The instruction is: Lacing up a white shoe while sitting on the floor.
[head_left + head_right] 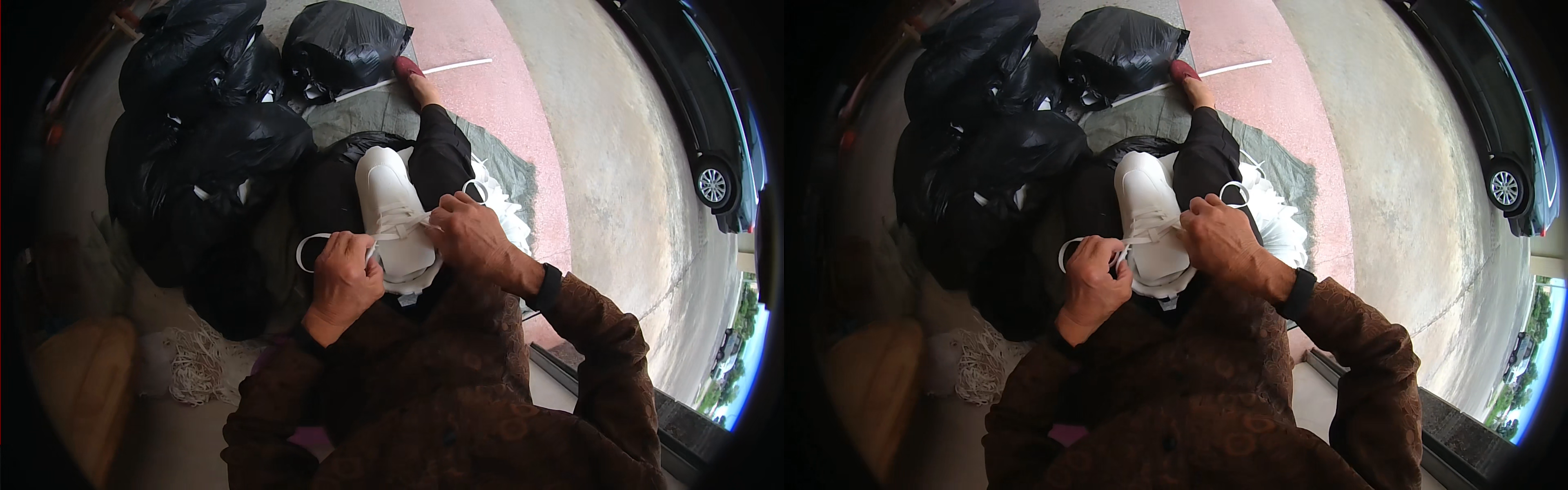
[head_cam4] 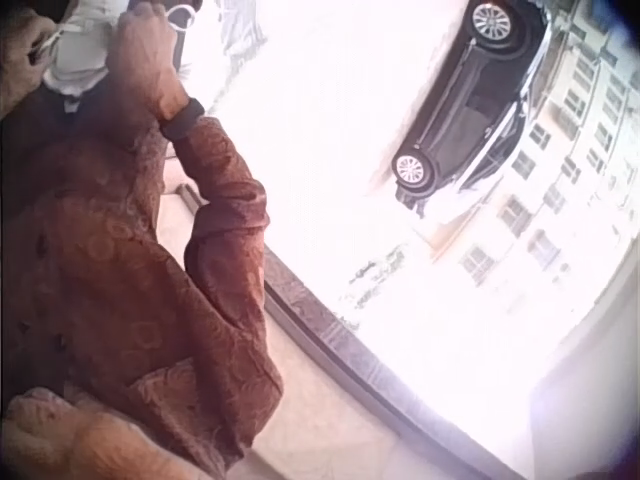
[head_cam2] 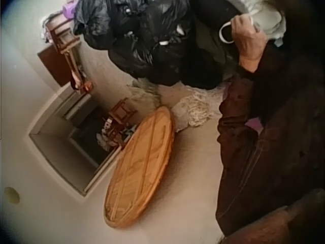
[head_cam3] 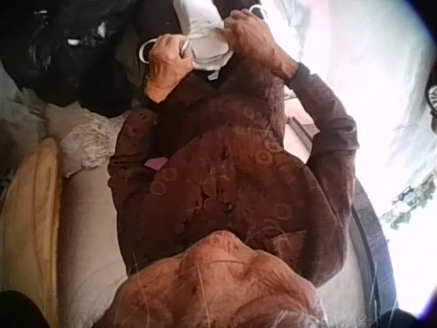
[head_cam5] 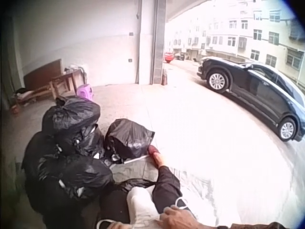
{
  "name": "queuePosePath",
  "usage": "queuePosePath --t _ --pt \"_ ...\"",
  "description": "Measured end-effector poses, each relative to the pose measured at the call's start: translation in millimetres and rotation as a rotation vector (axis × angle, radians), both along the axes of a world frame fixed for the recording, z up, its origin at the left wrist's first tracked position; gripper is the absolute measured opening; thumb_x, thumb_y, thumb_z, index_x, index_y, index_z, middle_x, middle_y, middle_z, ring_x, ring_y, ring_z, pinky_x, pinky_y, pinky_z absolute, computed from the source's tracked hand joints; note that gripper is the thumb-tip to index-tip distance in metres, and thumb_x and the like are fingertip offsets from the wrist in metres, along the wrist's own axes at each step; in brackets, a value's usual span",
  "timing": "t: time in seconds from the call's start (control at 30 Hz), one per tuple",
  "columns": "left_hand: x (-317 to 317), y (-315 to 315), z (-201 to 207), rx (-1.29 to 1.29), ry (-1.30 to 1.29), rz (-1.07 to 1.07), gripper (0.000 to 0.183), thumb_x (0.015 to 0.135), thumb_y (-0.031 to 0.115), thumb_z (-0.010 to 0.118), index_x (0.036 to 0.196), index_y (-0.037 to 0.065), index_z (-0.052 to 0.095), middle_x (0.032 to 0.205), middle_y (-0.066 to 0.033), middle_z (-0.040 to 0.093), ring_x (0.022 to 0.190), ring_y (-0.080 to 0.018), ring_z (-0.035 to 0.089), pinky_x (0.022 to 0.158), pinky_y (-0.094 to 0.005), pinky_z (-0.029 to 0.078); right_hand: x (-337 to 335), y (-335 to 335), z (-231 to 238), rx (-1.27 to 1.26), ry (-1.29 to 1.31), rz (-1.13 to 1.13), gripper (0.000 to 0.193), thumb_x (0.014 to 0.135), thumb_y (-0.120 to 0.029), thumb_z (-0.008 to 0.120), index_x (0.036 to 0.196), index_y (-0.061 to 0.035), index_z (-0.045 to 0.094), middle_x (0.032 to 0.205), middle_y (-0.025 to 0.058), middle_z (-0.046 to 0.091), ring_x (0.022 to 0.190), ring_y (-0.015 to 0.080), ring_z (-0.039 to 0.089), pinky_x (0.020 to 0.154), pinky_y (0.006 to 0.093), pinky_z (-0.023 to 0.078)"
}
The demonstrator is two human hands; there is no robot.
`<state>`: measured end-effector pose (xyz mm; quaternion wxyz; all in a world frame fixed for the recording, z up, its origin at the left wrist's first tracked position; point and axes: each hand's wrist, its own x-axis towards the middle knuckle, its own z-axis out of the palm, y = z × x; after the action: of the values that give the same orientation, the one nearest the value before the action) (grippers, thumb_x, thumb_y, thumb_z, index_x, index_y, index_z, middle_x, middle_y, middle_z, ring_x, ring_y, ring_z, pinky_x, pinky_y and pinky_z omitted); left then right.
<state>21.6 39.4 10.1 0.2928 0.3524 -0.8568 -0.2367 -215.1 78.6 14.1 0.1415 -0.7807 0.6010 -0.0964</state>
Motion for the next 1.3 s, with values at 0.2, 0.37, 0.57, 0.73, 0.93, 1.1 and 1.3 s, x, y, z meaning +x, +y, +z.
queuePosePath --t 0.2,0.37,0.57,0.73,0.93,1.1,1.3 --pt "-4 15 -17 0.445 0.354 0.212 0.029 0.070 -0.011 0.060 0.096 -0.001 0.057 0.085 -0.0156 0.065 0.075 -0.0315 0.068 0.068 -0.0398 0.055 11 5 14 -0.181 -0.014 0.185 0.030 0.070 -0.004 0.066 0.099 -0.0020 0.057 0.088 0.0103 0.059 0.083 0.0268 0.059 0.068 0.0356 0.054" --pt "-4 16 -8 0.494 0.438 0.207 0.036 0.074 -0.010 0.059 0.108 0.000 0.053 0.088 -0.0177 0.067 0.078 -0.0317 0.070 0.069 -0.0387 0.056 24 2 13 -0.084 0.274 0.329 0.024 0.069 -0.008 0.066 0.091 -0.0001 0.062 0.093 0.0113 0.057 0.088 0.0275 0.056 0.071 0.0380 0.052" --pt "6 13 -8 0.319 0.267 0.074 0.040 0.073 -0.008 0.061 0.110 0.000 0.049 0.087 -0.0194 0.066 0.078 -0.0363 0.068 0.069 -0.0422 0.055 46 -1 40 -0.282 0.180 0.373 0.016 0.076 -0.013 0.063 0.085 -0.0001 0.061 0.093 0.0124 0.052 0.093 0.0257 0.052 0.072 0.0356 0.044" --pt "12 -1 -12 0.340 0.251 -0.038 0.038 0.079 -0.009 0.060 0.114 -0.001 0.048 0.077 -0.0185 0.065 0.072 -0.0363 0.068 0.065 -0.0414 0.053 79 20 34 -0.041 -0.091 0.177 0.020 0.074 -0.007 0.063 0.090 0.0002 0.054 0.088 0.0135 0.054 0.078 0.0280 0.061 0.063 0.0381 0.052" --pt "12 -6 -15 0.409 0.125 -0.021 0.032 0.086 -0.003 0.062 0.114 -0.001 0.046 0.075 -0.0186 0.065 0.069 -0.0356 0.067 0.064 -0.0385 0.052 89 4 -19 -0.216 -0.118 0.064 0.021 0.073 -0.007 0.065 0.089 -0.0010 0.053 0.083 0.0126 0.054 0.073 0.0280 0.062 0.063 0.0380 0.053" --pt "13 -8 -1 0.739 0.296 0.042 0.032 0.086 0.001 0.068 0.111 -0.002 0.048 0.074 -0.0126 0.064 0.062 -0.0294 0.062 0.063 -0.0332 0.050 93 1 -12 -0.046 -0.240 -0.128 0.014 0.077 -0.007 0.066 0.085 -0.0010 0.057 0.082 0.0132 0.061 0.077 0.0291 0.065 0.063 0.0383 0.052" --pt "20 65 46 0.425 0.212 -0.152 0.021 0.081 0.007 0.074 0.097 0.001 0.063 0.085 -0.0081 0.056 0.077 -0.0233 0.058 0.068 -0.0365 0.049 92 57 153 0.587 -1.077 0.526 0.014 0.083 -0.001 0.073 0.090 -0.0030 0.061 0.088 0.0079 0.061 0.080 0.0248 0.065 0.072 0.0359 0.050"
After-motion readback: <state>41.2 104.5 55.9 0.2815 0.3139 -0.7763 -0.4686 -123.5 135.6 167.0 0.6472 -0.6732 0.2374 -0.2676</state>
